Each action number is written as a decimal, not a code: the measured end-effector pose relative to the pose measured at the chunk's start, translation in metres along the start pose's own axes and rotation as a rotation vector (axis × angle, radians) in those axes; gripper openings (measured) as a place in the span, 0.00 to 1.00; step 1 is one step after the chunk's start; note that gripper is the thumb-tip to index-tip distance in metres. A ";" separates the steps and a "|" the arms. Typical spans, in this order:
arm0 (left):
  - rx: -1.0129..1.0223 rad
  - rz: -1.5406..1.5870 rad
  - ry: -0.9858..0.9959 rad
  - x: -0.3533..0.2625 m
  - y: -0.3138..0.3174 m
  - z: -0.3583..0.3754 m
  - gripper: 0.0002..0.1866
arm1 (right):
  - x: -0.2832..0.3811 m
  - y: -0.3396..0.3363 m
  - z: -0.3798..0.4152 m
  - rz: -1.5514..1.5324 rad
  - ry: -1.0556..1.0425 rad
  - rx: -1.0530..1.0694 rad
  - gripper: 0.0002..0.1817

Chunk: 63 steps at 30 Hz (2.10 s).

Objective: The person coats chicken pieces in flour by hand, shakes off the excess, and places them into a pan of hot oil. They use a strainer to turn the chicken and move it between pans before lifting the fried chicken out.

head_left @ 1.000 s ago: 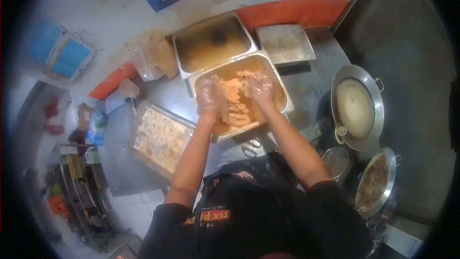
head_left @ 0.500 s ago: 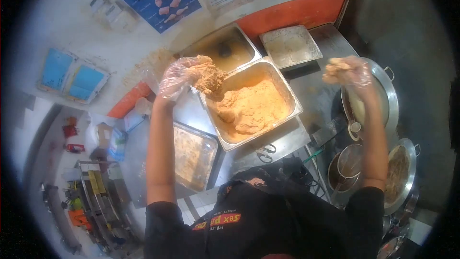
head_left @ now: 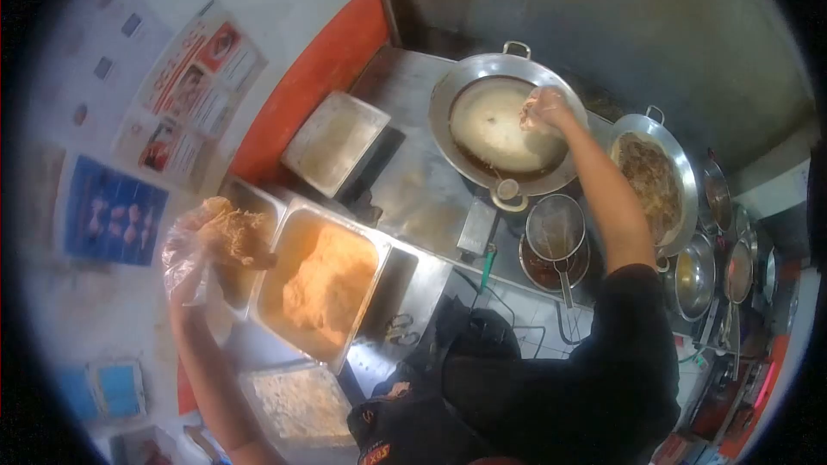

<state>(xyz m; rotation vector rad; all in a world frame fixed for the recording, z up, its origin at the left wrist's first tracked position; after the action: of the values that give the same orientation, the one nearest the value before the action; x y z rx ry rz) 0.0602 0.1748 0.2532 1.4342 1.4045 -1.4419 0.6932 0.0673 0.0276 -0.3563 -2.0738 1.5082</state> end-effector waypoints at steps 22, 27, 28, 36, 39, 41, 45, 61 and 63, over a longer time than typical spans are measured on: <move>0.550 -0.133 0.426 0.035 0.366 -0.101 0.12 | -0.038 -0.135 0.074 -0.201 0.261 -0.234 0.18; 0.673 -0.187 0.459 0.113 0.464 -0.126 0.11 | -0.009 -0.198 0.174 -0.153 0.366 -0.226 0.18; 0.612 -0.410 0.693 0.131 0.484 -0.130 0.09 | -0.011 -0.203 0.195 -0.034 0.365 -0.280 0.18; 0.527 -0.555 0.569 0.175 0.538 -0.124 0.10 | -0.019 -0.194 0.292 -0.622 0.496 -0.252 0.13; 0.758 -1.024 0.842 0.166 0.542 -0.108 0.10 | -0.010 -0.185 0.304 -0.840 0.762 -0.195 0.13; 0.785 -1.113 0.800 0.154 0.529 -0.107 0.10 | 0.001 -0.184 0.297 -0.798 0.725 -0.167 0.15; 0.712 -1.022 0.821 0.152 0.472 -0.116 0.15 | 0.049 -0.180 0.265 -0.468 0.478 -0.069 0.15; 0.132 -1.296 0.146 0.201 -0.035 0.121 0.14 | 0.456 0.090 0.245 -0.743 -0.908 0.516 0.14; 0.155 -1.391 -0.112 0.245 -0.029 0.142 0.15 | 0.489 0.136 0.253 -0.622 -0.811 0.555 0.14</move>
<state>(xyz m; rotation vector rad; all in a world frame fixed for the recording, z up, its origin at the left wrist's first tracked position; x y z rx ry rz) -0.0476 0.1011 0.0001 0.2374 2.3870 -2.3642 0.1360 0.1621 -0.0233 1.1657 -1.8582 1.8604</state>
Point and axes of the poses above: each hand's wrist, its own z-axis away from the middle knuckle, its own y-axis out of the palm, x = y × z, the point moved 5 cm from there along -z, towards the middle knuckle, and after that the axes turned 11 degrees about -x, right-handed, at the moved point
